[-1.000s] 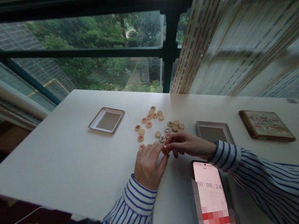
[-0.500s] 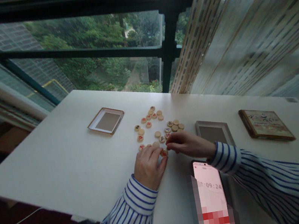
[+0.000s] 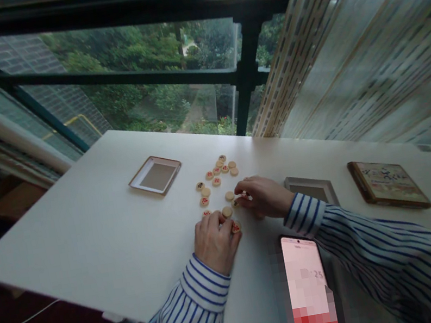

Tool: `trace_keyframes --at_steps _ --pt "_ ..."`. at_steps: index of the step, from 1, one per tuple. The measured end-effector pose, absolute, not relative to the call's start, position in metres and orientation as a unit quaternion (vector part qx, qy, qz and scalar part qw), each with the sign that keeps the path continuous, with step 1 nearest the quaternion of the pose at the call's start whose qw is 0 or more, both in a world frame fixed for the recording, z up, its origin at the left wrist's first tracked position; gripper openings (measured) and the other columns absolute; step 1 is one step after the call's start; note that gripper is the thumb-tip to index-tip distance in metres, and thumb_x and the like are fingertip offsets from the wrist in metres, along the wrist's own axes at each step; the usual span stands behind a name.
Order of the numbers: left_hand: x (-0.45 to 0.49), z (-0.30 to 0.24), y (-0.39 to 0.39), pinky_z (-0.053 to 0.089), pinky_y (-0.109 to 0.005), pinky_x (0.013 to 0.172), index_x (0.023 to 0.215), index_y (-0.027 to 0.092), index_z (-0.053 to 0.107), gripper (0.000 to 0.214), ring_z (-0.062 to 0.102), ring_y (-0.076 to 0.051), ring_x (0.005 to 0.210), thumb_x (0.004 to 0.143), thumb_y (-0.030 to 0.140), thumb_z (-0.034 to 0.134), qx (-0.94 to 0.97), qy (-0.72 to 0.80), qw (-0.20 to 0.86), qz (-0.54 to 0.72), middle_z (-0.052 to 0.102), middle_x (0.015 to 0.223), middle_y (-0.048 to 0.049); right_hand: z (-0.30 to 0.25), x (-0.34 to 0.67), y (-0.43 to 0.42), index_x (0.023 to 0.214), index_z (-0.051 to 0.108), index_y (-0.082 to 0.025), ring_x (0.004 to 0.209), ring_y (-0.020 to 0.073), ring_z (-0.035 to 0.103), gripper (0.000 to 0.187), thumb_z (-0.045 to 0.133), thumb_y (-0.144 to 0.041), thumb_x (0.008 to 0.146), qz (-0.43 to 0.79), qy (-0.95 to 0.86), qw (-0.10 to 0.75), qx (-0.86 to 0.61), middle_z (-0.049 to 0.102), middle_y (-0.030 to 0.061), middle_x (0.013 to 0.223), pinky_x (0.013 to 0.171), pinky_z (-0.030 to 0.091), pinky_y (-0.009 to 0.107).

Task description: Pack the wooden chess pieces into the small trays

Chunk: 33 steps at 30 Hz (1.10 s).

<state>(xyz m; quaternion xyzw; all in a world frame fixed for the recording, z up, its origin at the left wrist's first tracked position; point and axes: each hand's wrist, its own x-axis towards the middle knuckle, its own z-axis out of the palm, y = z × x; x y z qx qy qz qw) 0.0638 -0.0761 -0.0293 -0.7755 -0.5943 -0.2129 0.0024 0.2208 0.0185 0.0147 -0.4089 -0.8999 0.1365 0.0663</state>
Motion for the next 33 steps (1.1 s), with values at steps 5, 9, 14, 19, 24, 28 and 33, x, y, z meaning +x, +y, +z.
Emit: trace_keyframes --at_steps 5,9,14,19,24,28,33 --pt "0.063 -0.030 -0.075 0.040 -0.034 0.070 0.080 0.020 0.064 0.014 0.049 -0.021 0.080 0.071 0.031 0.062 -0.773 -0.605 -0.009 -0.191 0.056 0.083 -0.0054 0.011 0.206 0.027 0.095 0.059 -0.020 0.086 0.0194 0.057 0.021 0.049 -0.030 0.080 0.087 -0.900 0.012 -0.426 0.064 0.0071 0.092 0.071 0.037 0.027" --pt "0.063 -0.029 -0.075 0.039 -0.034 0.073 0.081 0.021 0.065 0.015 0.049 -0.021 0.083 0.072 0.032 0.062 -0.768 -0.616 -0.026 -0.175 0.056 0.084 -0.0051 0.011 0.196 0.029 0.098 0.058 -0.021 0.086 0.0216 0.058 0.026 0.045 -0.036 0.081 0.054 -0.899 -0.024 -0.435 0.064 0.0077 0.093 0.068 0.039 0.029" --pt "0.062 -0.029 -0.074 0.040 -0.035 0.074 0.084 0.021 0.065 0.018 0.049 -0.021 0.082 0.071 0.033 0.063 -0.769 -0.615 -0.036 -0.172 0.055 0.084 -0.0054 0.012 0.187 0.029 0.095 0.058 -0.019 0.084 0.0236 0.059 0.026 0.046 -0.036 0.078 0.030 -0.892 -0.049 -0.448 0.064 0.0088 0.092 0.065 0.041 0.031" --pt "0.059 -0.029 -0.074 0.040 -0.035 0.073 0.090 0.021 0.064 0.027 0.049 -0.022 0.083 0.069 0.037 0.065 -0.773 -0.607 -0.036 -0.181 0.056 0.087 -0.0058 0.010 0.183 0.029 0.093 0.058 -0.019 0.083 0.0242 0.059 0.025 0.046 -0.033 0.077 0.033 -0.889 -0.050 -0.454 0.064 0.0089 0.092 0.064 0.041 0.032" --pt "0.055 -0.027 -0.074 0.041 -0.034 0.071 0.094 0.022 0.063 0.026 0.051 -0.021 0.081 0.074 0.038 0.059 -0.762 -0.606 -0.038 -0.225 0.057 0.086 -0.0053 0.009 0.182 0.030 0.094 0.059 -0.020 0.082 0.0236 0.059 0.024 0.047 -0.030 0.076 0.044 -0.888 -0.029 -0.458 0.065 0.0085 0.092 0.064 0.041 0.031" --pt "0.047 -0.024 -0.070 0.042 -0.034 0.071 0.094 0.021 0.063 0.027 0.052 -0.020 0.080 0.074 0.038 0.060 -0.742 -0.612 -0.026 -0.272 0.059 0.084 -0.0054 0.008 0.186 0.038 0.090 0.062 -0.020 0.076 0.0196 0.059 0.023 0.049 -0.033 0.077 0.131 -0.869 0.026 -0.476 0.066 0.0061 0.086 0.059 0.039 0.027" --pt "0.036 -0.022 -0.062 0.043 -0.035 0.074 0.099 0.019 0.062 0.028 0.054 -0.021 0.084 0.075 0.034 0.059 -0.722 -0.611 0.015 -0.323 0.060 0.088 -0.0065 0.007 0.196 0.051 0.084 0.064 -0.015 0.063 0.0123 0.055 0.025 0.054 -0.036 0.074 0.363 -0.803 0.130 -0.454 0.064 0.0028 0.074 0.054 0.038 0.022"
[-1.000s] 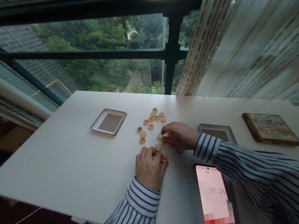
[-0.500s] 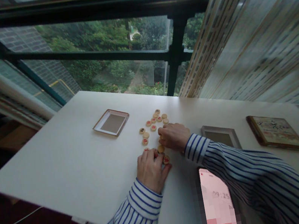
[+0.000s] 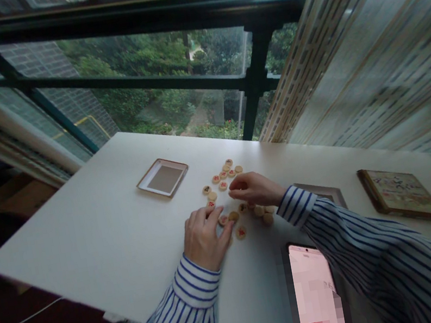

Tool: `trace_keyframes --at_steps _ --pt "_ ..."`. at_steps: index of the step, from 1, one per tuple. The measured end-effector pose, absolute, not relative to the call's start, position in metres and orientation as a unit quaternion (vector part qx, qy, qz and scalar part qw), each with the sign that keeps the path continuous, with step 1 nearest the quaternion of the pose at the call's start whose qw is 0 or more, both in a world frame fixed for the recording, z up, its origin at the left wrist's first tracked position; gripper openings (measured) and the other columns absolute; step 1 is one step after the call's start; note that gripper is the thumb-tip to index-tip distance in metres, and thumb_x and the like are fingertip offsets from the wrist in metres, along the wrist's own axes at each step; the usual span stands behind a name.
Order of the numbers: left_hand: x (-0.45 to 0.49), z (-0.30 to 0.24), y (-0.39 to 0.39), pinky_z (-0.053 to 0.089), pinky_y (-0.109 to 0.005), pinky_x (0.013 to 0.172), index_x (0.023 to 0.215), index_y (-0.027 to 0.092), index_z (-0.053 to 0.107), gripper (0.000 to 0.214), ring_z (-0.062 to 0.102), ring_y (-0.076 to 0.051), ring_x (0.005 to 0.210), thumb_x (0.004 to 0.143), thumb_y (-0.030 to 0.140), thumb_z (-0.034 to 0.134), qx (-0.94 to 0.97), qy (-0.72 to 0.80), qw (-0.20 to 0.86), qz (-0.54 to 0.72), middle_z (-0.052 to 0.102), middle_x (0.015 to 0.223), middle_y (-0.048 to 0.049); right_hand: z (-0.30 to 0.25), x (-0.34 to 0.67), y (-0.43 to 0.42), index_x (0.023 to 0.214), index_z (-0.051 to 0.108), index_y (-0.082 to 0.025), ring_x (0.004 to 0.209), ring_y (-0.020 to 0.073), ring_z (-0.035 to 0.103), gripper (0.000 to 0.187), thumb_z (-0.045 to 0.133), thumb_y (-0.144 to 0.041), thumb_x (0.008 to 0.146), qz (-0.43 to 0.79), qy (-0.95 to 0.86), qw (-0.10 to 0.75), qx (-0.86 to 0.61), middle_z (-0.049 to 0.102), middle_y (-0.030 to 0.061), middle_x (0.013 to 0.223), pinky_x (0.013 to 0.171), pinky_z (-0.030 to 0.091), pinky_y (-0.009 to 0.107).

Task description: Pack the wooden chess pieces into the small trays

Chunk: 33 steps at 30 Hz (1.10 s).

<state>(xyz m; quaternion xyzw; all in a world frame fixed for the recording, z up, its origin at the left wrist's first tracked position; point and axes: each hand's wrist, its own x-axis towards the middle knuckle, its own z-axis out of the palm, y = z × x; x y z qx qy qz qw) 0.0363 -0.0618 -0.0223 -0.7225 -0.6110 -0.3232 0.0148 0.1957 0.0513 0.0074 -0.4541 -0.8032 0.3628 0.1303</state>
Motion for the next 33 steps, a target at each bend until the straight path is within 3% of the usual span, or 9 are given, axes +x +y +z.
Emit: trace_keyframes --at_steps 4,10,33 --pt "0.033 -0.019 -0.055 0.044 -0.035 0.076 0.100 0.018 0.061 0.030 0.054 -0.021 0.086 0.074 0.033 0.060 -0.715 -0.610 0.024 -0.342 0.061 0.091 -0.0066 0.008 0.202 0.054 0.083 0.065 -0.014 0.056 0.0092 0.051 0.025 0.057 -0.035 0.072 0.530 -0.711 0.165 -0.432 0.061 0.0006 0.068 0.047 0.037 0.019" --pt "0.034 -0.011 -0.050 0.044 -0.036 0.079 0.103 0.018 0.059 0.031 0.055 -0.021 0.089 0.076 0.031 0.059 -0.719 -0.598 0.018 -0.354 0.063 0.096 -0.0069 0.014 0.207 0.048 0.083 0.066 -0.014 0.059 0.0069 0.051 0.023 0.059 -0.034 0.073 0.626 -0.638 0.202 -0.401 0.062 0.0024 0.076 0.045 0.034 0.017" --pt "0.039 -0.006 -0.032 0.046 -0.032 0.079 0.097 0.017 0.061 0.022 0.058 -0.017 0.086 0.076 0.023 0.059 -0.738 -0.536 -0.056 -0.406 0.067 0.094 -0.0058 0.015 0.199 0.040 0.085 0.061 -0.013 0.054 0.0075 0.051 0.026 0.056 -0.037 0.076 0.609 -0.658 0.169 -0.409 0.058 0.0000 0.061 0.046 0.033 0.017"
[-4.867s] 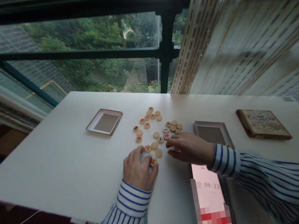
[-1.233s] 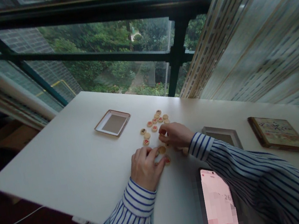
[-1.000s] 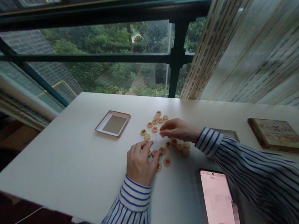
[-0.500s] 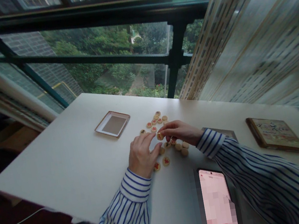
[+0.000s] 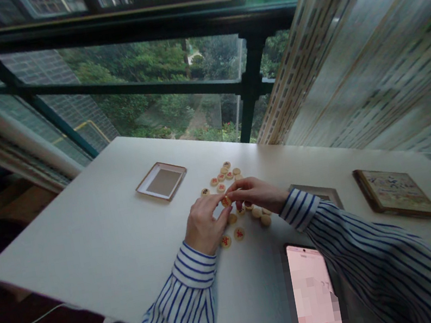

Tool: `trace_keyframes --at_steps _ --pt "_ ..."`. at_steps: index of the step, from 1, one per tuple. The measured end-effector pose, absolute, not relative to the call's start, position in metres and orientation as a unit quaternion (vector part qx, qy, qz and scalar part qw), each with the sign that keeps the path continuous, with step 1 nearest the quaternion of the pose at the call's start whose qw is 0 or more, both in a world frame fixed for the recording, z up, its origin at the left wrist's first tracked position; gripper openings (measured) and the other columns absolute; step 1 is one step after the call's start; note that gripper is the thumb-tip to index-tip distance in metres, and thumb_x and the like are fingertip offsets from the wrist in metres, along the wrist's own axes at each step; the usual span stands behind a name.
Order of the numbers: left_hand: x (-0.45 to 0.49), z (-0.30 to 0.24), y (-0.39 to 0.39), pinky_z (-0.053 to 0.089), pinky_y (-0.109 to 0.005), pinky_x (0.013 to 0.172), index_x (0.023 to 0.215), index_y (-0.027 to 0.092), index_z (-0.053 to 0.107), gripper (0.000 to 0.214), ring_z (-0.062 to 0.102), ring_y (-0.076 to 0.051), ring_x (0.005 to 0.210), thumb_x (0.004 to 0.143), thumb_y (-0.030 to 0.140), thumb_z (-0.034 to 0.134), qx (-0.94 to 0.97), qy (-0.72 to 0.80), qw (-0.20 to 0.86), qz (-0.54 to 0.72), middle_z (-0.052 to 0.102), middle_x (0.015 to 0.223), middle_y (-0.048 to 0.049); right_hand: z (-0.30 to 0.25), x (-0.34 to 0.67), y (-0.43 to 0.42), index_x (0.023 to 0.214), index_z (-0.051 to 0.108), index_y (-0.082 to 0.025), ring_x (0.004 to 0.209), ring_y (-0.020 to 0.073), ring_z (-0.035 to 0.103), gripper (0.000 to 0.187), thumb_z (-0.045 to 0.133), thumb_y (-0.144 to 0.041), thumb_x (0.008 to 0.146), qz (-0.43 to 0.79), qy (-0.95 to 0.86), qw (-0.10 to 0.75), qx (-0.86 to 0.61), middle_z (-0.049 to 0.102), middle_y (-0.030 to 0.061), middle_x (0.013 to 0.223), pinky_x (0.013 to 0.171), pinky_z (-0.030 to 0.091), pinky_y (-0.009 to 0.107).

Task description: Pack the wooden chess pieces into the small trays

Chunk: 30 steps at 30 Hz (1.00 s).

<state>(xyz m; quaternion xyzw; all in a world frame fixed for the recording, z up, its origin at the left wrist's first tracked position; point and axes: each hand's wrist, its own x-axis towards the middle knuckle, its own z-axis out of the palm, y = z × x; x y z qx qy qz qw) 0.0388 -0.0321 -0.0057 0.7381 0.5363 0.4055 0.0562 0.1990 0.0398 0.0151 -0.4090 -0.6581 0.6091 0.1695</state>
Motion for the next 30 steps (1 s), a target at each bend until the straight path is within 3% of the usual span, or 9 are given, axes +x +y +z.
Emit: trace_keyframes --at_steps 11,30 --pt "0.033 -0.010 -0.012 0.041 -0.033 0.069 0.085 0.019 0.063 0.013 0.056 -0.021 0.080 0.078 0.025 0.054 0.779 0.600 -0.003 0.183 0.065 0.082 -0.0056 0.010 0.209 0.035 0.083 0.063 -0.017 0.065 0.0108 0.054 0.018 0.051 -0.029 0.077 0.322 -0.829 0.147 -0.433 0.063 0.0022 0.075 0.059 0.039 0.022" --pt "0.040 -0.012 0.002 0.038 -0.034 0.068 0.078 0.018 0.064 0.021 0.054 -0.023 0.082 0.083 0.026 0.045 0.809 0.573 -0.016 0.130 0.067 0.080 -0.0080 0.006 0.214 0.028 0.089 0.063 -0.020 0.066 0.0121 0.058 0.019 0.050 -0.028 0.079 0.230 -0.865 0.074 -0.440 0.065 0.0020 0.073 0.064 0.039 0.023"
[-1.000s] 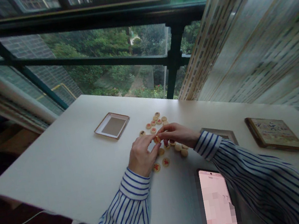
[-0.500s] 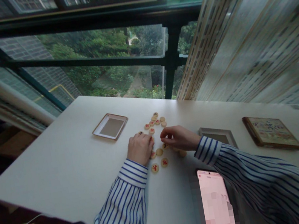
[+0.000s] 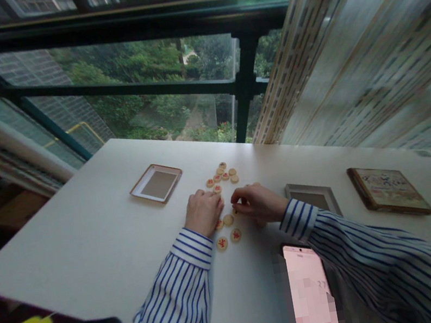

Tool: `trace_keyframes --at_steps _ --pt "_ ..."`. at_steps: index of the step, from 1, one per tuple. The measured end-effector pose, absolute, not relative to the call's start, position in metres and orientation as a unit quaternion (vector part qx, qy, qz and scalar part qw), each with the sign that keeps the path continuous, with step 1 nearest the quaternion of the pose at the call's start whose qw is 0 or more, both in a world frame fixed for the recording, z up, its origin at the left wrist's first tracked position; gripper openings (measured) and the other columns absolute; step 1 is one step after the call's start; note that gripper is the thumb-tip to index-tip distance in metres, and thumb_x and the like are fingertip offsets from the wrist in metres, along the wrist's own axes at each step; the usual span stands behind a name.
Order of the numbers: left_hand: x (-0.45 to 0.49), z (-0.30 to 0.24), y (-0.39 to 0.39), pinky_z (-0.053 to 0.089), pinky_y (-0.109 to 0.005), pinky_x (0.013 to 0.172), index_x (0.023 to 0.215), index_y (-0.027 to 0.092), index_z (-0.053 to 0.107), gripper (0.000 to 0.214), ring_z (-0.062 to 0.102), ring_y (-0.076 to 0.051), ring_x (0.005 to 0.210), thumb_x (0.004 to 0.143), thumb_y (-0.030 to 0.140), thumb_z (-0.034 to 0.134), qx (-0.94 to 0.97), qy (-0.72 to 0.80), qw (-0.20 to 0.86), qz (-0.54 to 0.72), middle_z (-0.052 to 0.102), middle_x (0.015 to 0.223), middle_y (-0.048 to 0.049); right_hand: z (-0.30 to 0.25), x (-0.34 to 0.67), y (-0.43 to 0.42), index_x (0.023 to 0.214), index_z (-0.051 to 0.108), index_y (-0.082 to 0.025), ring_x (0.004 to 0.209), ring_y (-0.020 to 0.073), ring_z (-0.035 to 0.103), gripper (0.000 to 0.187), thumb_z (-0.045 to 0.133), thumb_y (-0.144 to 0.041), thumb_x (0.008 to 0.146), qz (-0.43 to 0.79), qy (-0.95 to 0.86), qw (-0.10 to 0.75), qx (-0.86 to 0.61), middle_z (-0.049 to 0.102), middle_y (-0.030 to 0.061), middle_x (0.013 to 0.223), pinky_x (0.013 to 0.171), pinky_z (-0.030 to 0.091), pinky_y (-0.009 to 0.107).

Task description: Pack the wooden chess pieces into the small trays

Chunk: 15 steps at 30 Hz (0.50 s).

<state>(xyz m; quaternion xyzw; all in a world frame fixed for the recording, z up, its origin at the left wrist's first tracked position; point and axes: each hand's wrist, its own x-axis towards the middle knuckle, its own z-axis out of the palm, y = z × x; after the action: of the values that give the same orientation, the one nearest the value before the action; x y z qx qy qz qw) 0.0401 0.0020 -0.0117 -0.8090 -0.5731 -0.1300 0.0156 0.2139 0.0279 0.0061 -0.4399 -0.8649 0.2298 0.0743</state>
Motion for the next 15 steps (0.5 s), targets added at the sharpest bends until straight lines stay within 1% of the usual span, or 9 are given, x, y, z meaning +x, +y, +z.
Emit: trace_keyframes --at_steps 5,11,15 --pt "0.039 -0.014 0.003 0.038 -0.034 0.070 0.081 0.018 0.064 0.021 0.054 -0.022 0.084 0.083 0.026 0.044 -0.811 -0.570 0.010 -0.131 0.067 0.083 -0.0076 0.007 0.212 0.024 0.090 0.063 -0.021 0.069 0.0134 0.058 0.018 0.052 -0.029 0.078 0.197 -0.876 0.062 -0.437 0.065 0.0021 0.074 0.066 0.038 0.024" --pt "0.038 -0.016 0.002 0.039 -0.034 0.071 0.083 0.019 0.064 0.018 0.053 -0.022 0.084 0.083 0.026 0.047 -0.810 -0.569 0.004 -0.144 0.066 0.085 -0.0069 0.012 0.208 0.018 0.090 0.062 -0.018 0.078 0.0153 0.056 0.018 0.053 -0.019 0.075 0.165 -0.916 0.055 -0.360 0.065 0.0045 0.081 0.070 0.037 0.025" --pt "0.036 -0.014 -0.002 0.039 -0.033 0.073 0.091 0.019 0.063 0.019 0.052 -0.021 0.085 0.083 0.024 0.046 -0.810 -0.562 -0.007 -0.165 0.066 0.088 -0.0061 0.011 0.207 0.016 0.092 0.061 -0.018 0.083 0.0167 0.055 0.018 0.053 -0.020 0.075 0.160 -0.929 0.032 -0.332 0.065 0.0061 0.089 0.075 0.035 0.027"
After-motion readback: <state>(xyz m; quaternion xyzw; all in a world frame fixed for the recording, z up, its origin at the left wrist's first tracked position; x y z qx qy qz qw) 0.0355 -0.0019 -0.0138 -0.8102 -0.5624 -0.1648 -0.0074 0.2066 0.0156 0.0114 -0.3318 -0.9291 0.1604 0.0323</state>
